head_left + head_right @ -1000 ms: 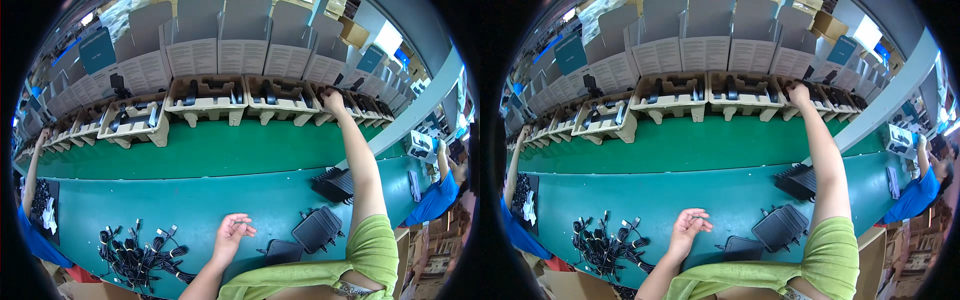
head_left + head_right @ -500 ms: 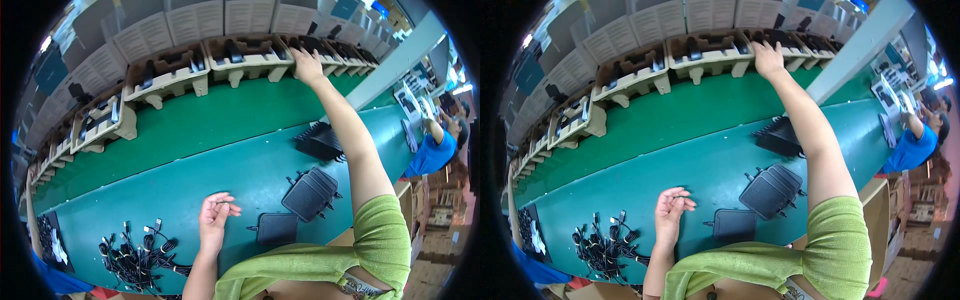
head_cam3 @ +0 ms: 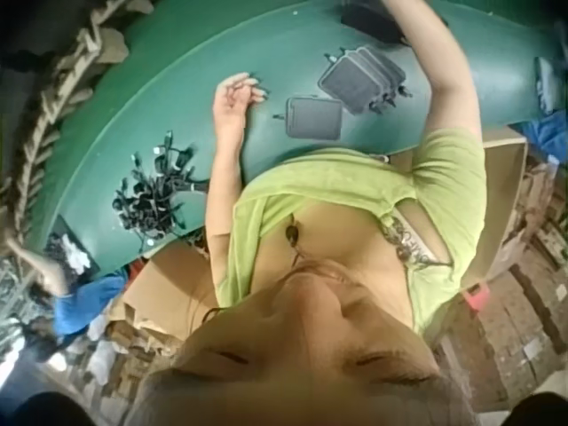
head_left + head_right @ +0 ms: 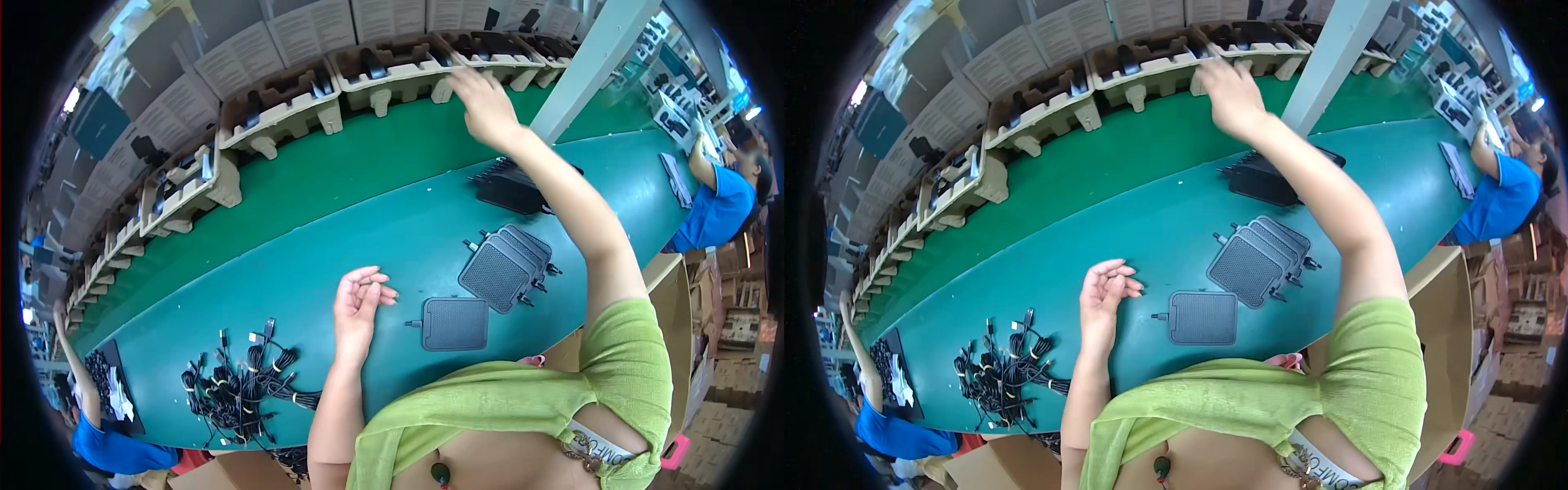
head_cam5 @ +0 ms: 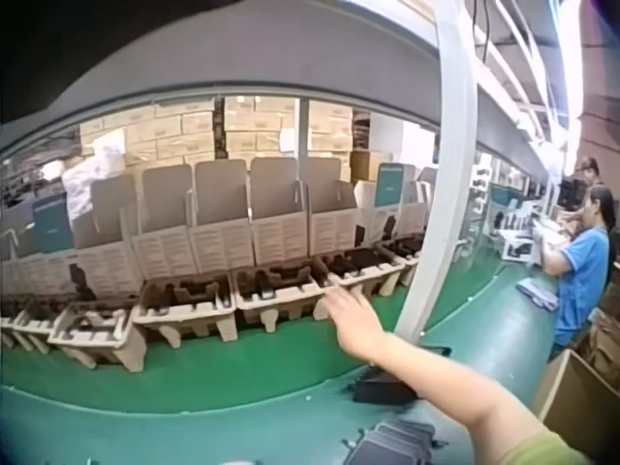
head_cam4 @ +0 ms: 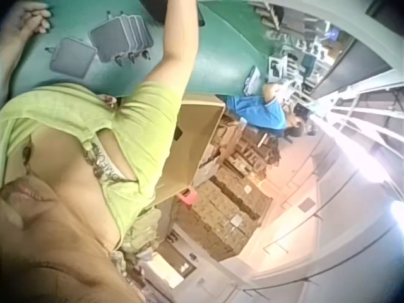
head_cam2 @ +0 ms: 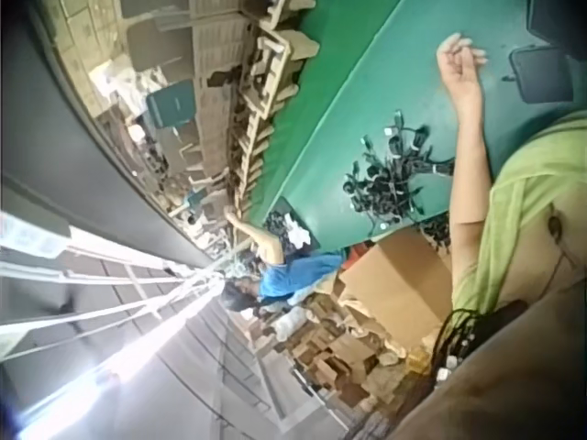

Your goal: Assembling and organizing electronic power adapters on a factory production line.

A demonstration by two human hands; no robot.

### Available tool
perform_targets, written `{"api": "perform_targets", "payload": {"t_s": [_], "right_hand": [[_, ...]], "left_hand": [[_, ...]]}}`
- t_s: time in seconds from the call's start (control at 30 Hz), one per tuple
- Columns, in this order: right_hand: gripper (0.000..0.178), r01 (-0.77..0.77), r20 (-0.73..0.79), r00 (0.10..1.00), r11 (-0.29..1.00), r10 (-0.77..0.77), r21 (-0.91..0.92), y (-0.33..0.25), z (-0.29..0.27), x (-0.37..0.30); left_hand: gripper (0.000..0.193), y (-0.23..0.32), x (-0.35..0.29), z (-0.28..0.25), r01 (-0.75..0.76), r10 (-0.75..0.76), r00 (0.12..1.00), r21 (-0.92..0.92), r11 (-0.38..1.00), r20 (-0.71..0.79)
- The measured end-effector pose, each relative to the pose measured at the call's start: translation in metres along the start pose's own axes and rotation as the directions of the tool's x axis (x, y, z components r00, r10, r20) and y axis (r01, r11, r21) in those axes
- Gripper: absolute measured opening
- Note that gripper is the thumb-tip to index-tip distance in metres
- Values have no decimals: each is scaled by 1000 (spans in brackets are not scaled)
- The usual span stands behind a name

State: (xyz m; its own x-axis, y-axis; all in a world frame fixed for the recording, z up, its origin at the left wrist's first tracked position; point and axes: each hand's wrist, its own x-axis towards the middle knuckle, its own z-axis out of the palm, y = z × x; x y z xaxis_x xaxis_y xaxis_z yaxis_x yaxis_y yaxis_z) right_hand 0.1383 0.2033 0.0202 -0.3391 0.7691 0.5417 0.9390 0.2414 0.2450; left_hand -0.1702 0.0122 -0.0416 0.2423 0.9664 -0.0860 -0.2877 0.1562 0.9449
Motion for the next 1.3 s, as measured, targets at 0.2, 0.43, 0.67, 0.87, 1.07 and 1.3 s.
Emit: {"api": "perform_targets", "payload": {"t_s": [0.2, 0.43, 0.67, 0.87, 1.07, 1.3], "right_hand": [[54, 192, 284, 881, 836, -377, 515, -113, -138, -86], [84, -91, 550, 758, 778, -351, 621, -156, -165, -153], [34, -422, 630, 745, 575, -220, 700, -146, -158, -131], [19, -649, 650, 759, -126, -39, 750, -144, -152, -85], [21, -643, 644, 764, -109, -34, 758, -163, -135, -68], [25, -833, 782, 532, -366, -325, 415, -161, -107, -65]], "left_hand": [[24, -10, -7, -4, -135, 130, 991, 215, 967, 35], [34, -1, -15, 13, -336, 188, 932, 544, 769, 310], [28, -1, -34, 25, -407, 162, 906, 694, 595, 392], [12, 7, -14, 14, -24, 26, 999, -64, 998, 31], [17, 11, -11, 13, -115, 124, 992, -263, 958, 17], [21, 5, -11, 11, 56, -64, 987, 54, 997, 146]]}}
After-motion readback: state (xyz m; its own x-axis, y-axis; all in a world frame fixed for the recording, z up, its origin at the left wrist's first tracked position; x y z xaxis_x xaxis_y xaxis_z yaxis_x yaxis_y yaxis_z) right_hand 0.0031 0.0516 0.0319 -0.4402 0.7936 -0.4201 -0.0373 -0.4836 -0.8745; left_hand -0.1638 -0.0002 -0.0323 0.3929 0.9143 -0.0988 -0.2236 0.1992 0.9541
